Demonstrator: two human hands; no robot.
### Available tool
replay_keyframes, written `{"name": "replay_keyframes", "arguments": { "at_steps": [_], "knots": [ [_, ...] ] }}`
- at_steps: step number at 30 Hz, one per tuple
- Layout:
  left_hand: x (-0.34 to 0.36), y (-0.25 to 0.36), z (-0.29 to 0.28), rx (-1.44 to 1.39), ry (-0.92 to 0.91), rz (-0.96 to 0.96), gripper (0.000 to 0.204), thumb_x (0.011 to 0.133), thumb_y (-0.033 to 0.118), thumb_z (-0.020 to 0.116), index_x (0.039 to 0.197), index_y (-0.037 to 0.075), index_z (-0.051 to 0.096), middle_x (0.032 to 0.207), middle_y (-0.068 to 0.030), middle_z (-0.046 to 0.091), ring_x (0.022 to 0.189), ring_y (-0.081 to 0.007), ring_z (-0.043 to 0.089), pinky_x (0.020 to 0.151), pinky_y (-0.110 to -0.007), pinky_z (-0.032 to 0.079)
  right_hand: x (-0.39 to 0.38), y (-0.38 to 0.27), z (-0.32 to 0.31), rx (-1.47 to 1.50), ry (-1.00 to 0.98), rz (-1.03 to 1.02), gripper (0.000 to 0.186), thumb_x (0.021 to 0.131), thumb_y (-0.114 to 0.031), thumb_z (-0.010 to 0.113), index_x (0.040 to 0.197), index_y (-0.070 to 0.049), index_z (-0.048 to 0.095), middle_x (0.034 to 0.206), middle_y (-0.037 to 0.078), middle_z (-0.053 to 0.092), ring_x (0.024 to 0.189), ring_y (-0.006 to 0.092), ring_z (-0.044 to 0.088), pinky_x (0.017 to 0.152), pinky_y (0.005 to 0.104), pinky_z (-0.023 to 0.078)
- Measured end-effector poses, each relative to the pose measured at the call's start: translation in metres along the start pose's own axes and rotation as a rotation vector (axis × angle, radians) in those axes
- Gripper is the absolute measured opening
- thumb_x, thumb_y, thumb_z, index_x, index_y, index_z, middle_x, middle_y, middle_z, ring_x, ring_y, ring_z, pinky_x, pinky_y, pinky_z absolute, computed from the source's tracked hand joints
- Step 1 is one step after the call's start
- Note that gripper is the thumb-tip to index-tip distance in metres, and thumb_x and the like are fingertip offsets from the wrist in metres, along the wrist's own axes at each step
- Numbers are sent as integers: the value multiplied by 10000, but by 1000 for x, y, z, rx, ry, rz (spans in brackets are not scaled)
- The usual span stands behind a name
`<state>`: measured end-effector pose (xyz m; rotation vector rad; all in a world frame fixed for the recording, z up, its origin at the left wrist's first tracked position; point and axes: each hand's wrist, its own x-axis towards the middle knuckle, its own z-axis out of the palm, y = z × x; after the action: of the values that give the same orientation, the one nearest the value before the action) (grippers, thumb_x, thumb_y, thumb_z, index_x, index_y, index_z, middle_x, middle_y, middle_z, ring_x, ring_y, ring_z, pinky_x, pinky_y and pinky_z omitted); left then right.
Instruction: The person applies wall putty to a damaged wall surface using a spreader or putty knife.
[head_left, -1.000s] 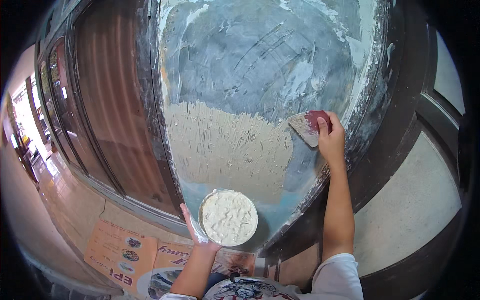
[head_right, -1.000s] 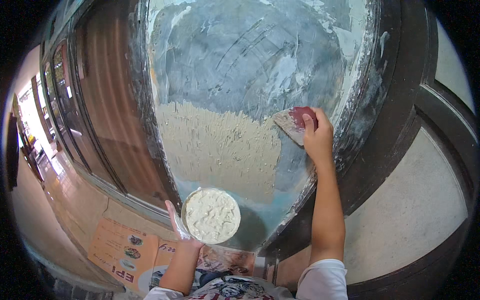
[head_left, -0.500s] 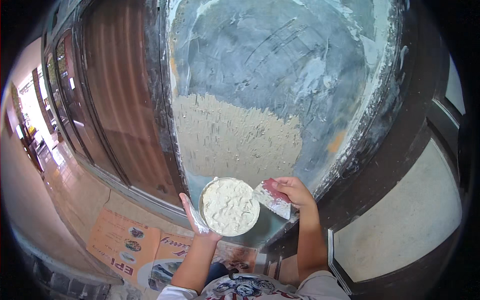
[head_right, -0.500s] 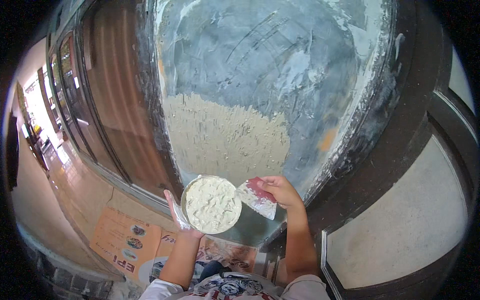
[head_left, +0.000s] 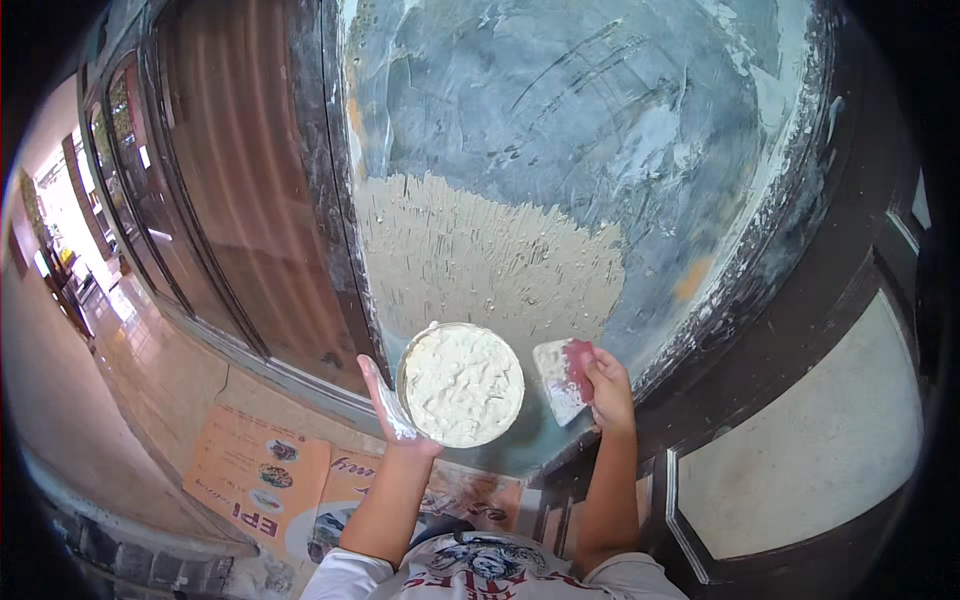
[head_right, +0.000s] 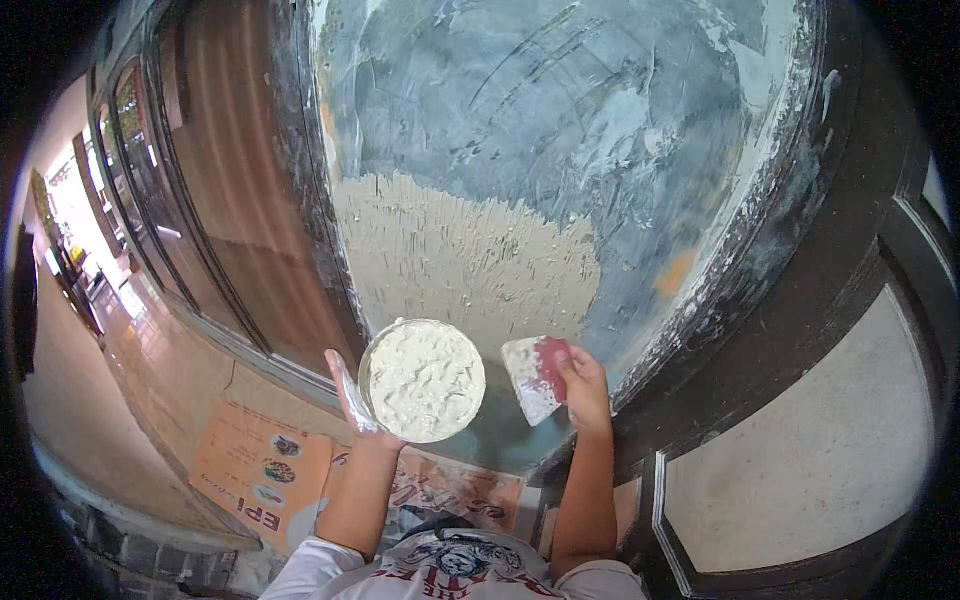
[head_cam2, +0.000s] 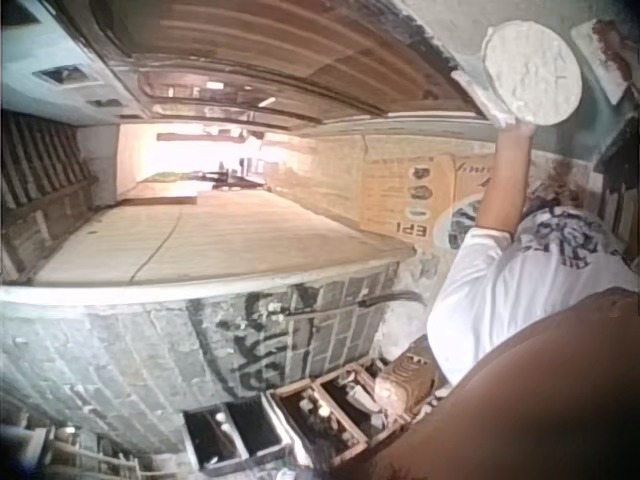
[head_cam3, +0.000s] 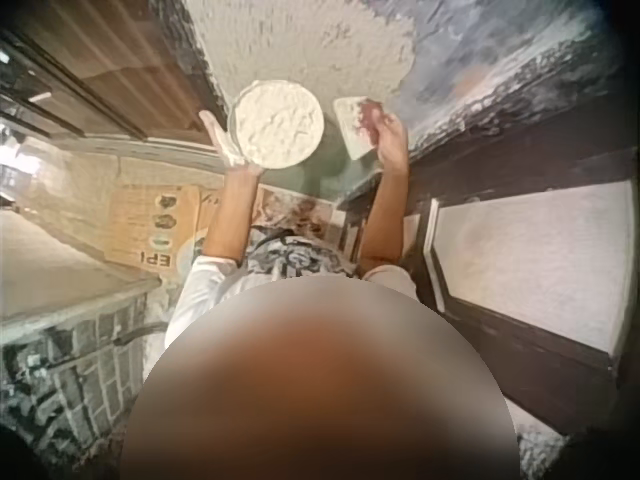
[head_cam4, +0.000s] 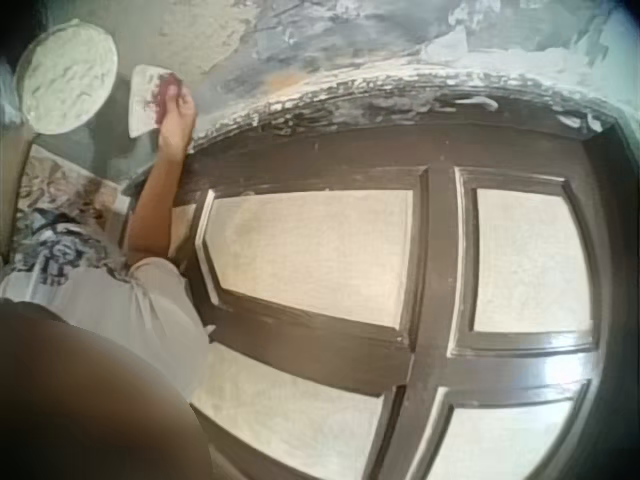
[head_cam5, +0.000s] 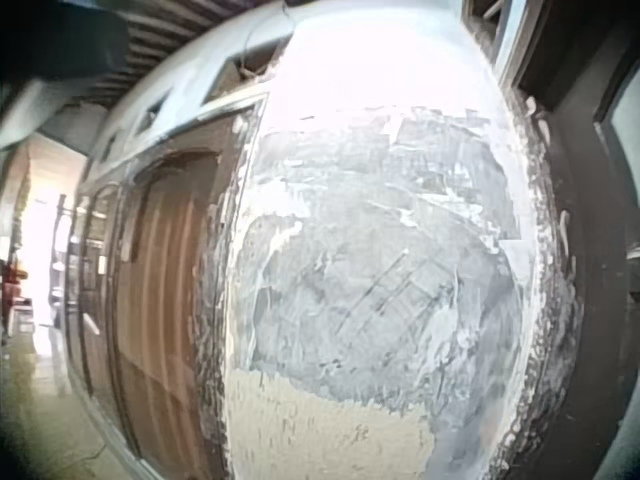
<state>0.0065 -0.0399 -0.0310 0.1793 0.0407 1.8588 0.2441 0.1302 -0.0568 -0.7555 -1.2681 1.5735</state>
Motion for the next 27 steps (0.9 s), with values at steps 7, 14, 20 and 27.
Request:
{"name": "replay_keyframes", "arguments": {
  "at_steps": [7,14,20,27],
  "knots": [
    [0,17,7,-11,20,60,1045,835,884,440,1467,56,520,1520,-212,490,1323,-445,525,1087,-628,432,-37,-3,22,114,205,-304,221,1059,-190,585,1203,-42,508,1075,72,664,879,143,668,585,299,564],
    [-14,18,17,64,14,114,1045,834,893,430,1469,66,501,1493,-194,513,1312,-403,548,1069,-581,475,-78,-53,70,-545,148,-782,152,893,13,644,1036,30,694,1038,128,716,974,257,680,880,384,550],
    [-20,19,14,42,-3,181,1064,845,899,395,1484,54,479,1506,-207,494,1326,-404,535,1085,-574,466,-100,-67,93,-966,-83,-1007,334,725,81,679,1008,-70,771,1061,78,727,1045,328,650,937,418,528],
    [-16,12,14,95,-81,167,1090,852,902,366,1540,57,395,1550,-207,442,1358,-405,510,1109,-556,451,-106,-66,92,-1058,-127,-996,419,688,95,701,1054,-97,771,1100,54,710,1100,317,625,964,427,513]
  ]
}}
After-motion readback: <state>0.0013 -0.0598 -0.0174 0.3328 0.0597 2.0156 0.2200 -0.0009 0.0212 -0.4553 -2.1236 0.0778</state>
